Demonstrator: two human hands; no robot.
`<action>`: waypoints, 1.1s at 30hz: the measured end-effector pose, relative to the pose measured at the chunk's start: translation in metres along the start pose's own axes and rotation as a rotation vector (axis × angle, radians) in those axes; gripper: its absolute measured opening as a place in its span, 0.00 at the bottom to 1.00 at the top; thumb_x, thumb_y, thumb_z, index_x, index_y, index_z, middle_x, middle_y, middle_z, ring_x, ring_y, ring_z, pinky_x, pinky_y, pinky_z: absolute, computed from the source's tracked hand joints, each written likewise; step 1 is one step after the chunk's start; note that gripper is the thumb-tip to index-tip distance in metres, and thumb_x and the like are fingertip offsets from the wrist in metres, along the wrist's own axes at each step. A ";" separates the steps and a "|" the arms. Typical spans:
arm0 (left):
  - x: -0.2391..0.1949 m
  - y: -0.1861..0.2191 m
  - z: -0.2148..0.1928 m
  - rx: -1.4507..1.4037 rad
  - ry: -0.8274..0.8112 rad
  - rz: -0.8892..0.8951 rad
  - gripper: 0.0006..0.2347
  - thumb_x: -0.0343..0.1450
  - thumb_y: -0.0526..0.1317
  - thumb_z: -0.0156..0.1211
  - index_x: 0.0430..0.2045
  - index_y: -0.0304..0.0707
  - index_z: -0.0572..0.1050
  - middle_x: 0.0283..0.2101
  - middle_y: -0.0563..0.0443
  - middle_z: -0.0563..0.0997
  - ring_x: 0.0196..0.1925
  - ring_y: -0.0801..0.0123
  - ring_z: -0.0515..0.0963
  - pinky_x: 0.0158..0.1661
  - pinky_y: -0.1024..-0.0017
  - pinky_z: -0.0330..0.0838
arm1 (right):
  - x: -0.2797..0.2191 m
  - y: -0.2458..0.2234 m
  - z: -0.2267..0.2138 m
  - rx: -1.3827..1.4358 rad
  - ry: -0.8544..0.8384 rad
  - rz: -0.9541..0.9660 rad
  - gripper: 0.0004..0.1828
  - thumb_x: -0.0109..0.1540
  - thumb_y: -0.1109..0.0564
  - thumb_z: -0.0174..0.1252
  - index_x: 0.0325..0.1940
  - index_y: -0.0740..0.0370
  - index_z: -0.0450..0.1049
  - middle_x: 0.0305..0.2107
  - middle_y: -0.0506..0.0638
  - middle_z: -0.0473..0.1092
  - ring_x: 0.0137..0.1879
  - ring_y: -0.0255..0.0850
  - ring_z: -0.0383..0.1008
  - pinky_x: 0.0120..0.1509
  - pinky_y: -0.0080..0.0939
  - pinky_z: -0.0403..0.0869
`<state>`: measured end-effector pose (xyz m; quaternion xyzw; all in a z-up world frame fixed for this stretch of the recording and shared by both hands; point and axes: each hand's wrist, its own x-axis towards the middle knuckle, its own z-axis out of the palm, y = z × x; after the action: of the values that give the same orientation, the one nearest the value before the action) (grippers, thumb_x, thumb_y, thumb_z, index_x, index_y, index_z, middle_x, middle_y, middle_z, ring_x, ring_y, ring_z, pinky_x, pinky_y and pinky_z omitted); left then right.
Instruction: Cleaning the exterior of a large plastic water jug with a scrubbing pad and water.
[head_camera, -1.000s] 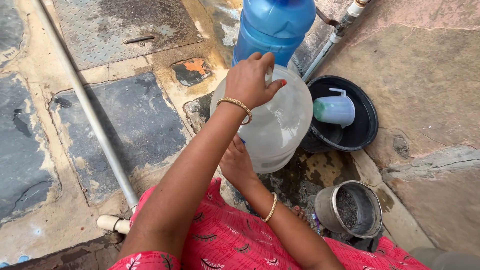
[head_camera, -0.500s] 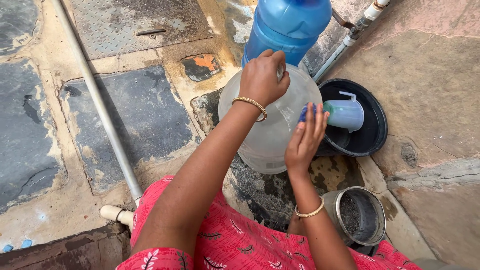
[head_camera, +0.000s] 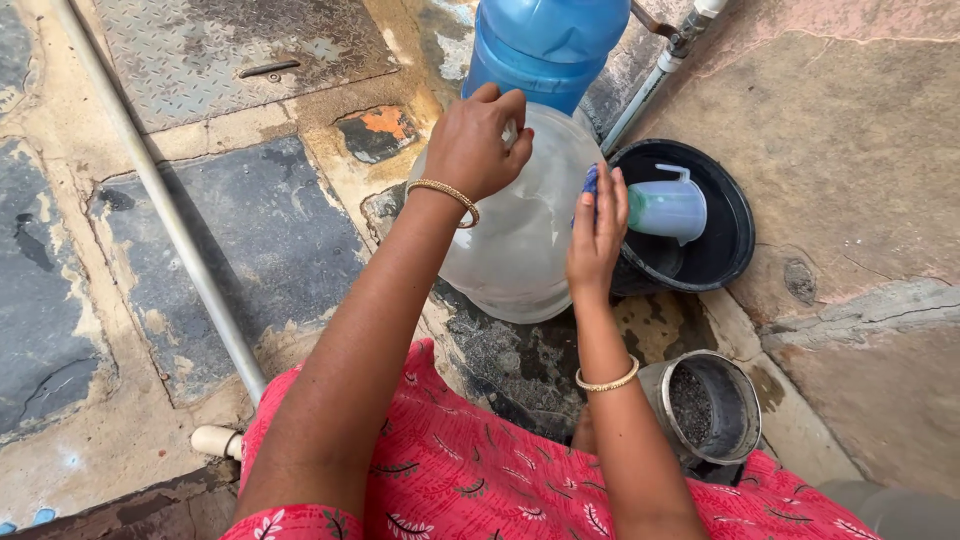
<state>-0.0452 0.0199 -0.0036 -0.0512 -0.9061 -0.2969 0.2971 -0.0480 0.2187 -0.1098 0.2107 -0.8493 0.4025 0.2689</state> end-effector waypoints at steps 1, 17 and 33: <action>-0.002 -0.001 0.000 0.041 0.012 -0.015 0.06 0.67 0.41 0.65 0.25 0.40 0.75 0.30 0.45 0.78 0.30 0.49 0.79 0.33 0.55 0.73 | 0.007 0.017 0.003 0.286 0.018 0.183 0.28 0.74 0.44 0.40 0.76 0.56 0.58 0.73 0.60 0.55 0.80 0.56 0.51 0.82 0.56 0.50; -0.020 -0.039 -0.043 -0.069 -0.107 0.022 0.06 0.66 0.42 0.67 0.26 0.40 0.78 0.31 0.49 0.79 0.35 0.57 0.82 0.37 0.60 0.75 | -0.010 0.010 0.015 0.645 -0.058 0.360 0.32 0.75 0.44 0.27 0.79 0.63 0.49 0.76 0.61 0.46 0.83 0.53 0.42 0.85 0.53 0.45; -0.020 -0.061 -0.052 0.010 -0.104 -0.067 0.07 0.66 0.43 0.70 0.23 0.41 0.80 0.30 0.51 0.81 0.34 0.62 0.82 0.36 0.65 0.74 | -0.086 0.050 0.054 0.358 -0.057 0.484 0.43 0.71 0.33 0.24 0.80 0.67 0.40 0.77 0.63 0.40 0.83 0.56 0.36 0.83 0.58 0.37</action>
<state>-0.0184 -0.0576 -0.0124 -0.0346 -0.9231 -0.2989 0.2396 -0.0258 0.2169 -0.2212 0.0575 -0.7977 0.5920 0.0997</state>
